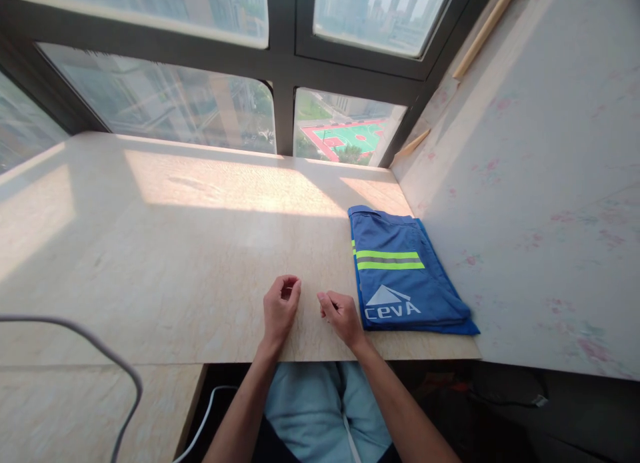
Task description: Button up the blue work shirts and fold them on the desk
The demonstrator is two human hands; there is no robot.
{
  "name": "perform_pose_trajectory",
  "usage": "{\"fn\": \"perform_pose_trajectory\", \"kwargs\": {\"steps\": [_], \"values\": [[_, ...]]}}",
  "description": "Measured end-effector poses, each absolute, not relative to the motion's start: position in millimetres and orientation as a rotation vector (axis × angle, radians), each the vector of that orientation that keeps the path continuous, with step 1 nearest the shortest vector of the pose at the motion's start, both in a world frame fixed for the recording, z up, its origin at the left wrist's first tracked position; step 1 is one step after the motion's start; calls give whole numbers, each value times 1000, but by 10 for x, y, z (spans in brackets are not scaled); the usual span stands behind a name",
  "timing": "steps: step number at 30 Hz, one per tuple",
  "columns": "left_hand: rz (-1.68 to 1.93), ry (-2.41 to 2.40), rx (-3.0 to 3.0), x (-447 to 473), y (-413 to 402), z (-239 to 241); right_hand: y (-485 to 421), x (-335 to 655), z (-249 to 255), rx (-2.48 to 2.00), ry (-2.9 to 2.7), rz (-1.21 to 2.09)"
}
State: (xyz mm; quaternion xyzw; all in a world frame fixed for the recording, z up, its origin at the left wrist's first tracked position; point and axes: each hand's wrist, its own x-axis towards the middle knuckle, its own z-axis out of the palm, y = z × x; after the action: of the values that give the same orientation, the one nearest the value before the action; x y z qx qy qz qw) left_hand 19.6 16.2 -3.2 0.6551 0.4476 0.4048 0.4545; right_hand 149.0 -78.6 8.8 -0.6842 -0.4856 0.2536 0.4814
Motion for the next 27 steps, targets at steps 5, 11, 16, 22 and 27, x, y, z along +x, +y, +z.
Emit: {"fn": "perform_pose_trajectory", "kwargs": {"steps": [5,11,16,22,27], "values": [[952,1129,1781,197,180,8,-772,1491,55,-1665,-1189,600],[914,1137,1794,200,180,32,-759,1491,32,-1654,-1193,590],[907,1194,1745,188,217,-22,-744,1494,47,-1650,-1215,603],[936,1196,1741,183,229,-16,-990,1489,83,-1532,-1137,758],[958,1236,1672,194,206,28,-1459,1555,246,-1480,-996,893]]}}
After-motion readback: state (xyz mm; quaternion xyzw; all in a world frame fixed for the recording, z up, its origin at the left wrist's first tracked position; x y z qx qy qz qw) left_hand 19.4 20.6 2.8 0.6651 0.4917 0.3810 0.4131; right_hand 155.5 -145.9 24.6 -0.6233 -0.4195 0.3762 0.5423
